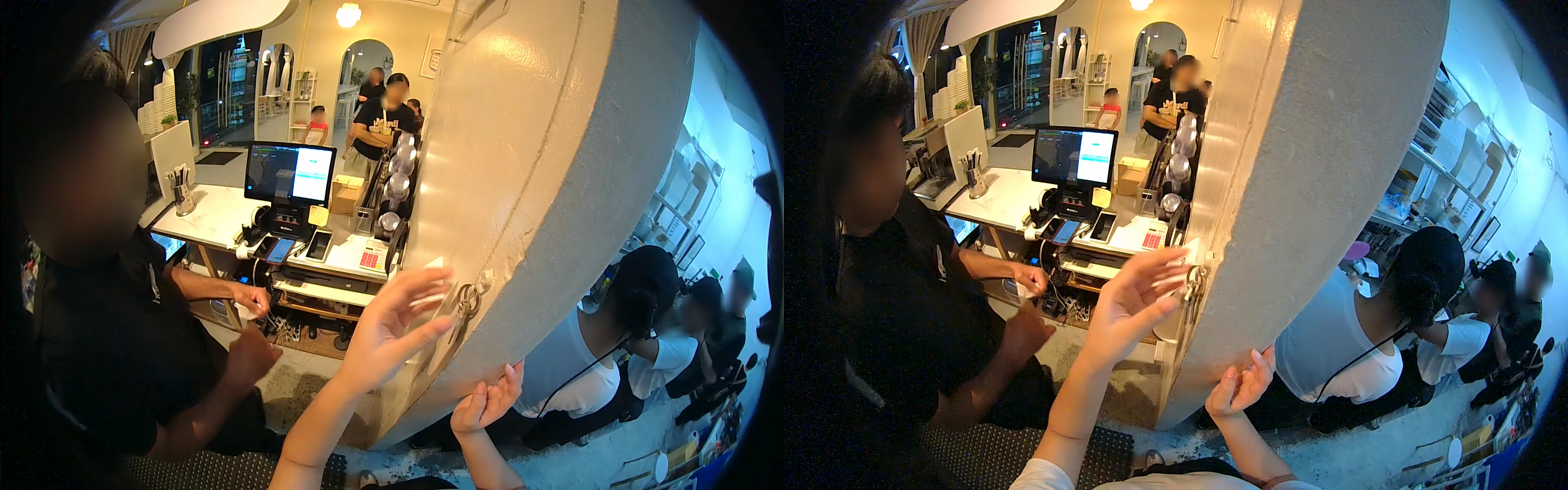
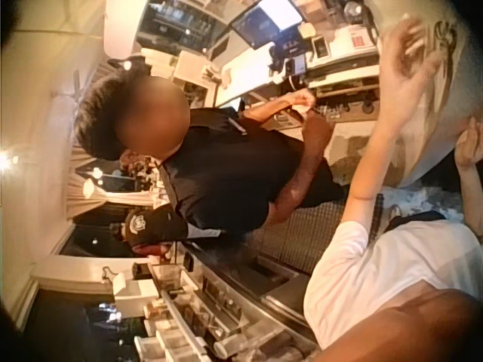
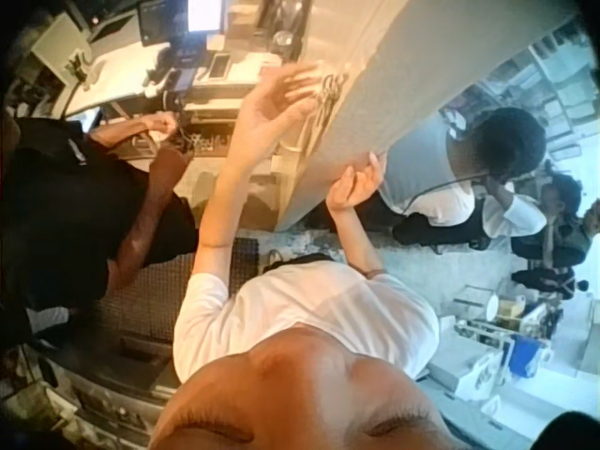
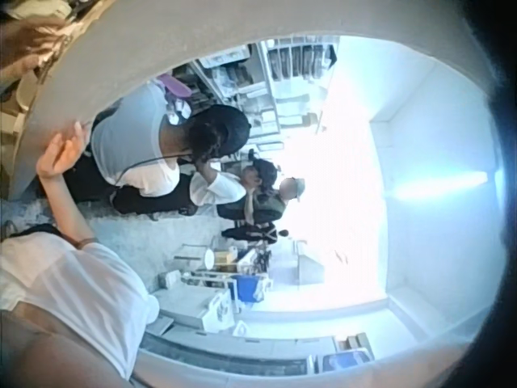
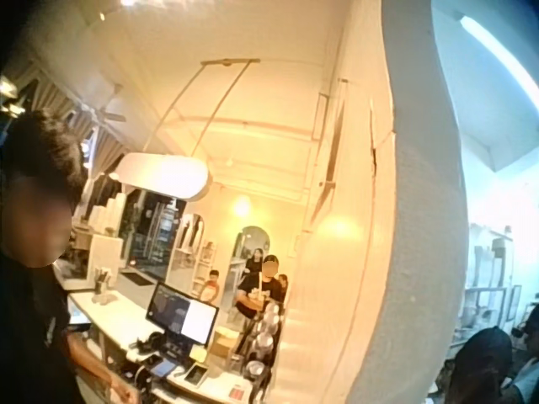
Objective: The person scoops a brown crumbly topping into a container, then pours a brown sauce over a pastry in a white box. They close the box, place a sticker on it, and hand it to a customer.
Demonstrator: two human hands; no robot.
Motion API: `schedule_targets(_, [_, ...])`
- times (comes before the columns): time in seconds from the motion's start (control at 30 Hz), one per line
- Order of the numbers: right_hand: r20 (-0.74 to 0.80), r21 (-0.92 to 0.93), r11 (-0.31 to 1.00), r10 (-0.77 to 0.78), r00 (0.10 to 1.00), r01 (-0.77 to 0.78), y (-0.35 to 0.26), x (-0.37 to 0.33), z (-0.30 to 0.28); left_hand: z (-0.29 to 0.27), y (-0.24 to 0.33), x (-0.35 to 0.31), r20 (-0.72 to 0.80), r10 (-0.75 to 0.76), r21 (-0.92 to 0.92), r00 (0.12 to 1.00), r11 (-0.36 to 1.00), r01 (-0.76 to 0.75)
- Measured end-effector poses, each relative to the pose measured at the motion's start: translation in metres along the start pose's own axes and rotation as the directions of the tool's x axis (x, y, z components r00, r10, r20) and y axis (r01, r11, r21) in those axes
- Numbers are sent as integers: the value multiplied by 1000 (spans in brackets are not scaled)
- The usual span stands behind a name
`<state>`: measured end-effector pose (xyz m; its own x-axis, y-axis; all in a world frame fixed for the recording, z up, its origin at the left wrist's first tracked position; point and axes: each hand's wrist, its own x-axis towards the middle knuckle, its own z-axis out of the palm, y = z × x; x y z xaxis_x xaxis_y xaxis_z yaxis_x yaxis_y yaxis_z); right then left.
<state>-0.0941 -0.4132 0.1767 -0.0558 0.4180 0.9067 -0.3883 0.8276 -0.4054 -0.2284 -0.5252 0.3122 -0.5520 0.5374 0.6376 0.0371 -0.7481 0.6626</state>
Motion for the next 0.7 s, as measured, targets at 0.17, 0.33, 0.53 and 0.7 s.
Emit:
schedule_targets(0.17, [-7, 10, 999, 38, 999, -38, 1, -1, -2, -9, 7, -5, 108, -254, 44, 961, 967, 250])
schedule_targets(0.33, [25, 12, 1000, 7, 1000, -7, 0, 4, 0, -7, 1, -4, 49, -191, -14, 980, 981, 192])
schedule_targets(0.53, [53, 31, 1000, 2, 999, -4, -1, 8, -2, -5, 12, -1, -58, -83, 120, 995, 989, 90])
schedule_targets(0.7, [62, 94, 995, 12, 998, -18, -4, 9, 4, -13, 14, -4, -69, -85, 100, 994, 991, 92])
